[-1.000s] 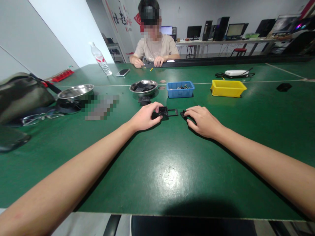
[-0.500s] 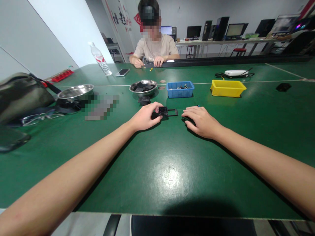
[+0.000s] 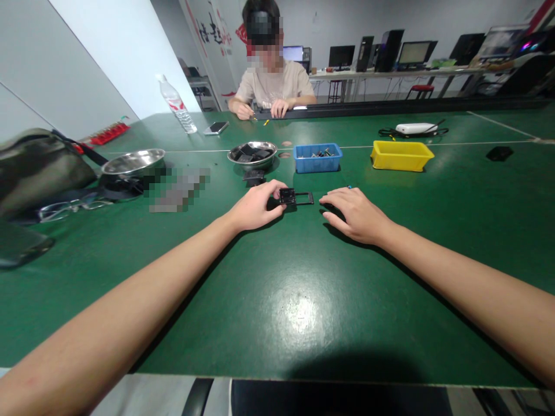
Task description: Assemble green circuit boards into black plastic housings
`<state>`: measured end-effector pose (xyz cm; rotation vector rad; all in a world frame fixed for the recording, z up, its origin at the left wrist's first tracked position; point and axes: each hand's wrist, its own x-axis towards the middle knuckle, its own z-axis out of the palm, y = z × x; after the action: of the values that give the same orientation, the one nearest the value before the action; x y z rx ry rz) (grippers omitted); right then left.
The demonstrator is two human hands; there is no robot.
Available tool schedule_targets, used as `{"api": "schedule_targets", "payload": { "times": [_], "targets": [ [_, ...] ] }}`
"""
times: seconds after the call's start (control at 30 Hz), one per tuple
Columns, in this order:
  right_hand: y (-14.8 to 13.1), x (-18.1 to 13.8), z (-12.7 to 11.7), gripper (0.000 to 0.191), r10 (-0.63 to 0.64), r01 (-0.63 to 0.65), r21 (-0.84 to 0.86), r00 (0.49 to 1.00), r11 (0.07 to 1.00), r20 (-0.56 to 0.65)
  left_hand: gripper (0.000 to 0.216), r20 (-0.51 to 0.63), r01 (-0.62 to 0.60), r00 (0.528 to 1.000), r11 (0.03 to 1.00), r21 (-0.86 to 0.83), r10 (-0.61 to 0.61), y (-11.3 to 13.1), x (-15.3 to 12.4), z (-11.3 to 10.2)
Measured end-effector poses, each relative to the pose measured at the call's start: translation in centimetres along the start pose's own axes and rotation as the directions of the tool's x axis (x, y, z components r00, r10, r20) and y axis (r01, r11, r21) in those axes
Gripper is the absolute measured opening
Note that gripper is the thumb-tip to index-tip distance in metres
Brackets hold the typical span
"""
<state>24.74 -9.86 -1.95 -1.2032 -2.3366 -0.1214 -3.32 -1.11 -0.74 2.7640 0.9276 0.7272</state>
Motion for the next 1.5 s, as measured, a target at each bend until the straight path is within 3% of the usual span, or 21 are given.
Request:
{"api": "schedule_targets", "payload": {
  "times": [0.2,0.43,1.0,1.5],
  "targets": [
    [-0.09,-0.14,0.22,0.039,0.009,-0.009,-0.027,1.0,1.0,0.019,0.036,0.002,-0.005,1.0,1.0,-0.001,0.005,-0.03,0.04,-0.02],
    [-0.03,-0.02,0.05,0.032,0.068,-0.068,-0.001,0.997,0.998,-0.047,0.035,0.003,0.001,1.0,1.0,-0.002,-0.001,-0.02,0.01,0.02],
    [0.02,-0.04,0.14,0.036,0.072,-0.072,-0.013,0.997,0.997,0.025,0.035,0.007,-0.004,1.0,1.0,0.004,0.004,0.08,0.03,-0.06],
    [-0.14,0.08,0.0,0.036,0.16,-0.16,-0.054,0.987,0.986,-0.003,0.036,-0.001,-0.02,1.0,1.0,0.006,0.02,-0.1,-0.01,0.09]
  ]
}}
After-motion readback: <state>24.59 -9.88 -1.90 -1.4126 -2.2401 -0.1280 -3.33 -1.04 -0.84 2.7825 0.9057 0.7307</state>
